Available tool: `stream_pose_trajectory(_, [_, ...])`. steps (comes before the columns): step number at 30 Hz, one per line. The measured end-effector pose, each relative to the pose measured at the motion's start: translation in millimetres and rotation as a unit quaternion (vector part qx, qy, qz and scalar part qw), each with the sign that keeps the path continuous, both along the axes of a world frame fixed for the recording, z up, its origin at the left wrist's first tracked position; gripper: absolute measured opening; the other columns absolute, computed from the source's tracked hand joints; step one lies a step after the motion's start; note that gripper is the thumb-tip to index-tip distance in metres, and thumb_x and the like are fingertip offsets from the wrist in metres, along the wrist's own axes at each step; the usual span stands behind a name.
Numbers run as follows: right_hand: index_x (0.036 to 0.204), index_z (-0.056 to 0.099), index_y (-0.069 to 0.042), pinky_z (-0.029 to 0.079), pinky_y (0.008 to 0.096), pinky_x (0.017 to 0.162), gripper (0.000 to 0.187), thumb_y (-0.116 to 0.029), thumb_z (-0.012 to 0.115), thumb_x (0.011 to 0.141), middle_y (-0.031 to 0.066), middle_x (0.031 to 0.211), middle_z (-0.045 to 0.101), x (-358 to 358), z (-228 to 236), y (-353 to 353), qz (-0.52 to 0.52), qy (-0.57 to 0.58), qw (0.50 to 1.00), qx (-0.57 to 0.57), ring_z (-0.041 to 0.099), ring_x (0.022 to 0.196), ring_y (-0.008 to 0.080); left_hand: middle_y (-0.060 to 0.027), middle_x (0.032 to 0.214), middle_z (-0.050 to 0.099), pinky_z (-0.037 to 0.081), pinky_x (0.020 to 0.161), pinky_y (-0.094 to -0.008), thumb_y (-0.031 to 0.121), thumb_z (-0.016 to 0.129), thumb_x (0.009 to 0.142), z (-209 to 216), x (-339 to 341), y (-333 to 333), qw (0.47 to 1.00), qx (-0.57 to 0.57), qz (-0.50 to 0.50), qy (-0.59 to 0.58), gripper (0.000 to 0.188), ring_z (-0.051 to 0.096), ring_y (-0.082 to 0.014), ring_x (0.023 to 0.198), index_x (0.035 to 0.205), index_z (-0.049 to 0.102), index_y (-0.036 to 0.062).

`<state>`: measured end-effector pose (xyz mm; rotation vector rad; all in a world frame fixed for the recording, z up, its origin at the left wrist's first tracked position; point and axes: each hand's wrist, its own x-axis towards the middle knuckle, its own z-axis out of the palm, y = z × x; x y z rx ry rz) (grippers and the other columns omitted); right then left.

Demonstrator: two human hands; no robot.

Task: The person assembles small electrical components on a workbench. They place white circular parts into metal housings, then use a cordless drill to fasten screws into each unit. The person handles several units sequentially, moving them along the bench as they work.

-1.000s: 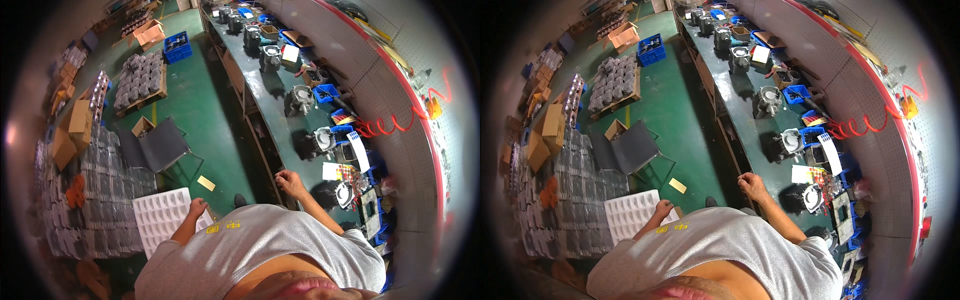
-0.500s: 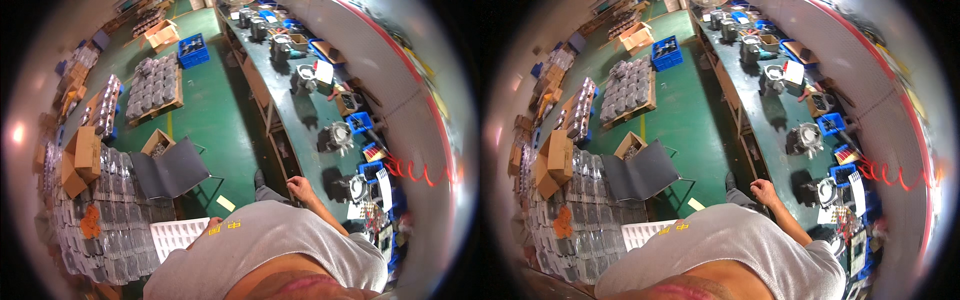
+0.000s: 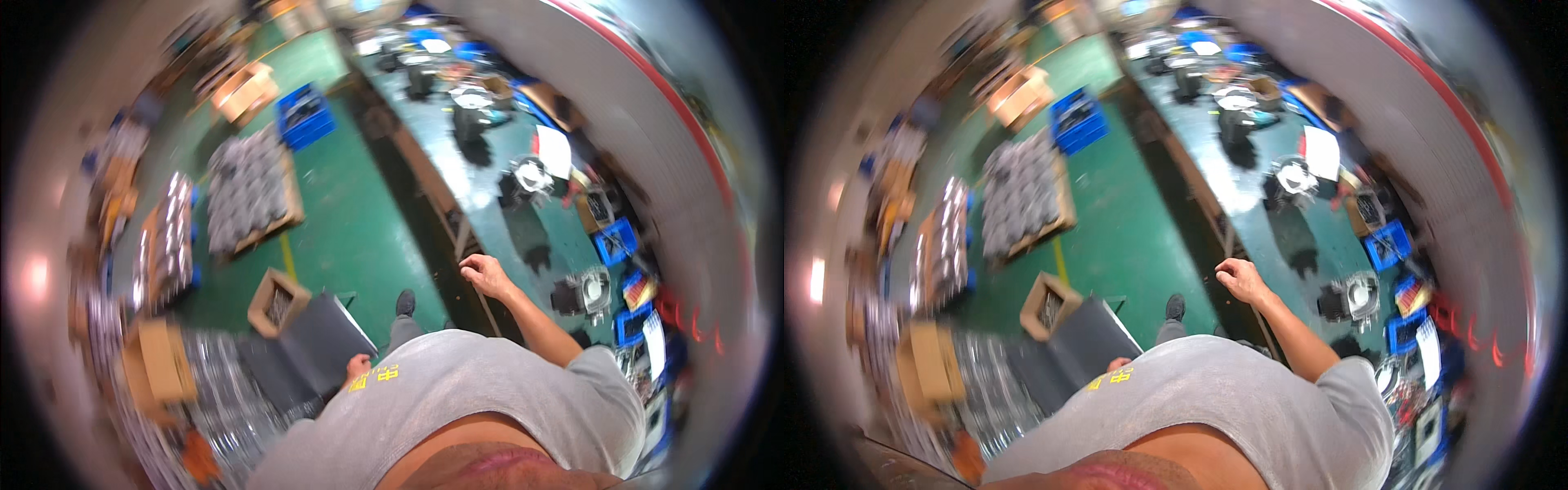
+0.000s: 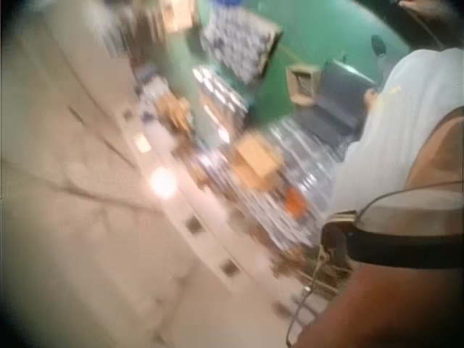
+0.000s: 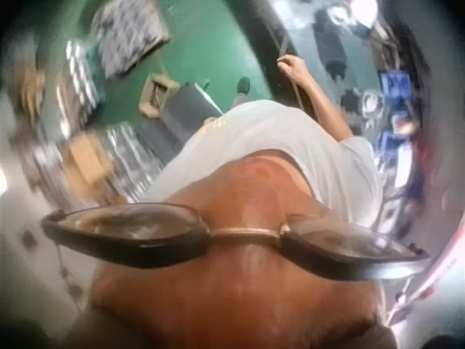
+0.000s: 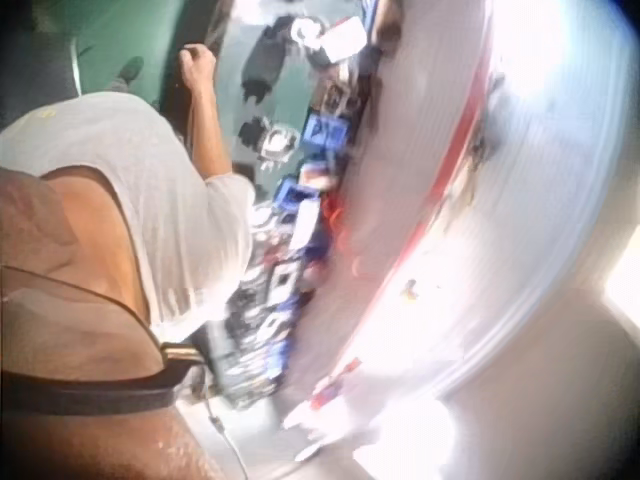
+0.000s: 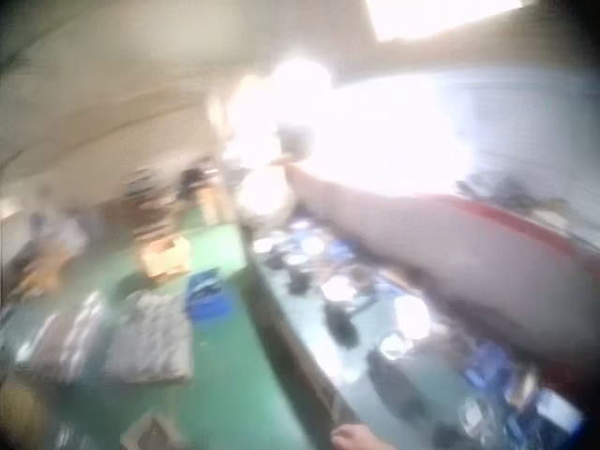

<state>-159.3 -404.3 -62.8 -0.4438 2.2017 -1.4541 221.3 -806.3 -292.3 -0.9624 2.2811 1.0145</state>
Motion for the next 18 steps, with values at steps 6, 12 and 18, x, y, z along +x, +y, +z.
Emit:
stream_pose_trajectory(6, [0.094,0.075,-0.003,0.058,0.0412,0.076,0.022,-0.019,0.063,0.084,0.0189,0.091,0.074,37.5,-68.2,67.5,-0.239,-0.064,0.950,0.191,0.073,0.078,0.0321,-0.0144,0.098,0.076,0.056,0.087,-0.0365,0.020,0.072,0.080,-16.2,-182.3,-104.8,0.987,-0.012,-0.151,0.063,0.032,0.073,-0.0240,0.091,0.109,0.076,0.0058])
stream_pose_trajectory(12, [0.079,0.076,-0.007,0.059,0.0327,0.052,0.012,-0.013,0.067,0.083,0.0085,0.072,0.072,216.5,-127.9,108.7,-0.577,-0.302,0.737,0.180,0.068,0.059,0.0174,-0.0107,0.081,0.076,0.056,0.077,-0.0349,0.029,0.072,0.074,30.6,-427.0,-177.4,0.924,-0.122,-0.363,0.007,0.029,0.073,-0.0201,0.076,0.091,0.079,0.0065])
stream_pose_trajectory(18, [0.071,0.070,-0.005,0.058,0.0340,0.051,0.015,-0.012,0.063,0.083,0.0101,0.062,0.066,455.1,-180.2,45.3,-0.664,-0.327,0.614,0.275,0.068,0.053,0.0217,-0.0127,0.075,0.074,0.055,0.067,-0.0398,0.033,0.069,0.079,23.4,-559.9,-55.9,0.724,-0.035,-0.689,0.003,0.030,0.071,-0.0247,0.066,0.077,0.074,0.0037])
